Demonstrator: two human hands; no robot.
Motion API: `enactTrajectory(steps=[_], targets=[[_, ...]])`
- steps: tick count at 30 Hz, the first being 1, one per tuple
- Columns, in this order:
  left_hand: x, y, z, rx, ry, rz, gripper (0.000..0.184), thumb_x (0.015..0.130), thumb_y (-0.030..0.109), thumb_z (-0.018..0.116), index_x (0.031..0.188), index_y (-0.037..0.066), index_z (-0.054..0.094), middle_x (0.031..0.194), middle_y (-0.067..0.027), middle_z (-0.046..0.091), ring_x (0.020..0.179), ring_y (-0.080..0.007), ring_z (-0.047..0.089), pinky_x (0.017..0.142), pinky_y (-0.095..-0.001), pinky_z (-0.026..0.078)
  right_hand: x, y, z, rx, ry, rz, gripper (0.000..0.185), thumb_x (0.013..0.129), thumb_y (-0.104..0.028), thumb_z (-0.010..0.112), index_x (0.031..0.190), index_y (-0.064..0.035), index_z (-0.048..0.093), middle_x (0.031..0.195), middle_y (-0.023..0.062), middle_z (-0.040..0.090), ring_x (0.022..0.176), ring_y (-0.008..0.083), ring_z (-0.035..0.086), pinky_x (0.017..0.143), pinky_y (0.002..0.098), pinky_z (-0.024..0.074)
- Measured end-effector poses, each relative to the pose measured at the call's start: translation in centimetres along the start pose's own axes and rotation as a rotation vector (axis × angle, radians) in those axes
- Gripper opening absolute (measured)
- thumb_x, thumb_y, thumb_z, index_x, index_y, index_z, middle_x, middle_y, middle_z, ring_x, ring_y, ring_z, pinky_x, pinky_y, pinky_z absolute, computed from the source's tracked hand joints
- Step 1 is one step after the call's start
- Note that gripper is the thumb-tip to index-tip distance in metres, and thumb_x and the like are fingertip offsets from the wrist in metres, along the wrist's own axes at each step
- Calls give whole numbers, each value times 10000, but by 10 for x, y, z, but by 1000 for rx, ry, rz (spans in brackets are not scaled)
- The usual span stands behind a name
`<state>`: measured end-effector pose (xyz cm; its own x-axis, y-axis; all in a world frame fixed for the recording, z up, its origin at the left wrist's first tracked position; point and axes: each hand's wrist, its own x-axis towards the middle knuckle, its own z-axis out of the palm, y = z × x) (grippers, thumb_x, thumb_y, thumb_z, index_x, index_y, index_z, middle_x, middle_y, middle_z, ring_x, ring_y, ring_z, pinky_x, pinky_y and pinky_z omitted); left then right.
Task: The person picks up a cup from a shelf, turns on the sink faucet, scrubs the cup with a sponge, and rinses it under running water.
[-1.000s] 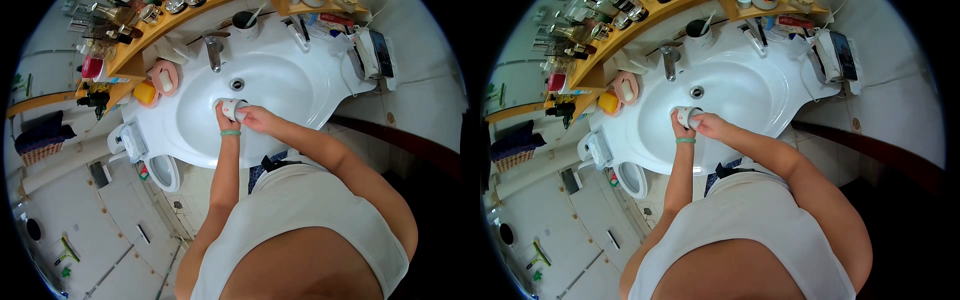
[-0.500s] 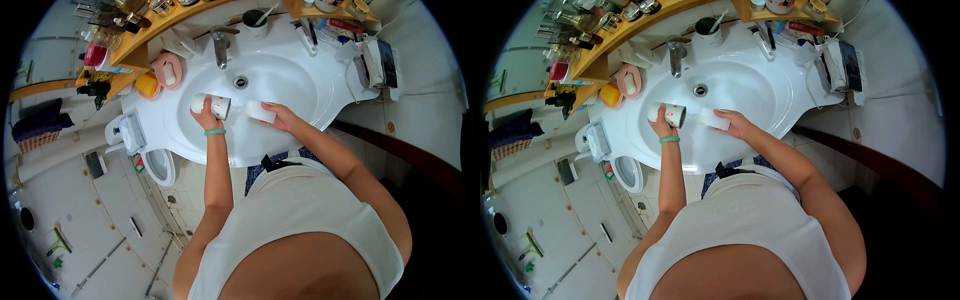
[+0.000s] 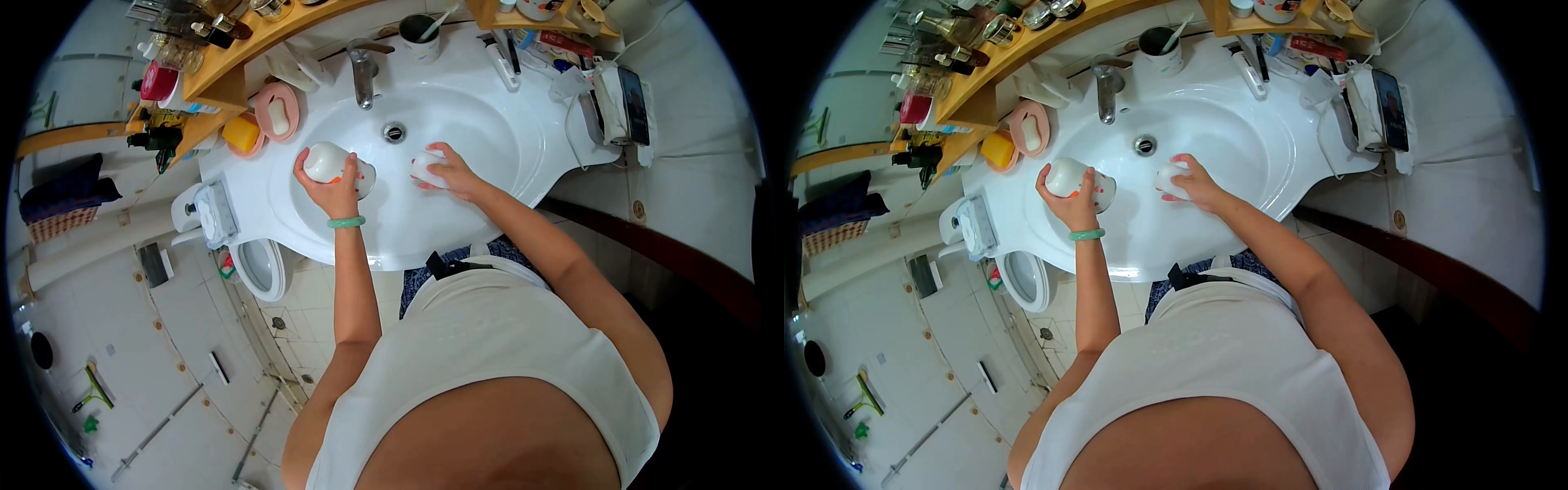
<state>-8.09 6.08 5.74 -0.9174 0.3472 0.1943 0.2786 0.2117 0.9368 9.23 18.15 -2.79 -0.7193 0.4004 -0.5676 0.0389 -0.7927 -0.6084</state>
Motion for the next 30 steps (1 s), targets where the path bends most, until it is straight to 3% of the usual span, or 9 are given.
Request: enactTrajectory(steps=[5, 7, 8, 10, 17, 19, 26, 29, 30], targets=[[-9, 19, 6, -37, -22, -27, 705, 611, 111, 809, 1196, 76, 418, 1129, -107, 467, 973, -229, 531, 854, -342, 458, 16, 0, 3, -66, -56, 43, 126, 905, -165, 525, 995, -80, 541, 898, 79, 565, 744, 173, 591, 467, 239, 409], [-14, 23, 10, -47, -38, -38, 706, 604, 104, 804, 1195, 63, 422, 1147, -104, 457, 992, -226, 517, 866, -342, 445, 23, 4, 8, -123, 12, 114, 302, 875, -406, 590, 834, -115, 522, 742, 18, 511, 591, 104, 490, 404, 218, 295], [-16, 22, 12, -44, -49, 9, 703, 604, 109, 808, 1191, 75, 425, 1135, -101, 466, 977, -222, 527, 858, -339, 452, 27, 7, 9, -124, 8, 115, 302, 875, -406, 590, 834, -115, 522, 742, 18, 511, 591, 104, 490, 404, 218, 295], [-20, 23, 15, -71, -70, 56, 710, 599, 111, 812, 1194, 83, 426, 1124, -95, 472, 960, -217, 537, 844, -334, 462, 32, 11, 13, -154, 64, 171, 470, 789, -593, 617, 729, -157, 453, 617, -29, 435, 469, 73, 360, 377, 220, 209], [-28, 22, 12, -6, -90, 107, 738, 579, 165, 830, 1200, 61, 444, 1165, -107, 464, 1016, -250, 519, 884, -356, 443, 28, 3, 23, -209, 183, 234, 549, 791, -613, 603, 595, -179, 330, 488, -45, 323, 389, 84, 247, 374, 242, 152], [-30, 29, 11, 92, -118, 215, 758, 580, 144, 826, 1217, 66, 424, 1170, -106, 463, 1007, -243, 527, 880, -355, 445, 27, 0, 27, -234, 295, 222, 550, 836, -579, 567, 568, -169, 316, 474, -34, 314, 368, 94, 247, 356, 258, 163], [-29, 12, 12, 197, -42, 465, 823, 573, 162, 837, 1255, 35, 395, 1182, -114, 477, 1069, -256, 508, 923, -365, 425, 35, 18, 8, -314, 246, 73, 521, 907, -465, 518, 551, -146, 310, 444, -19, 296, 338, 106, 255, 323, 299, 185], [-23, -5, 15, 196, 158, 270, 738, 631, 146, 809, 1236, 31, 403, 1134, -131, 533, 1017, -268, 559, 850, -349, 480, 38, 13, 0, -317, 274, 81, 497, 887, -448, 555, 577, -135, 325, 478, -10, 354, 350, 102, 279, 329, 293, 200], [-19, -20, 16, -117, 246, -46, 672, 670, 133, 786, 1218, 33, 410, 1125, -129, 538, 1012, -261, 565, 834, -344, 492, 36, 8, -4, -295, 228, 175, 446, 871, -453, 576, 633, -121, 396, 521, -2, 400, 371, 103, 319, 336, 285, 219]])
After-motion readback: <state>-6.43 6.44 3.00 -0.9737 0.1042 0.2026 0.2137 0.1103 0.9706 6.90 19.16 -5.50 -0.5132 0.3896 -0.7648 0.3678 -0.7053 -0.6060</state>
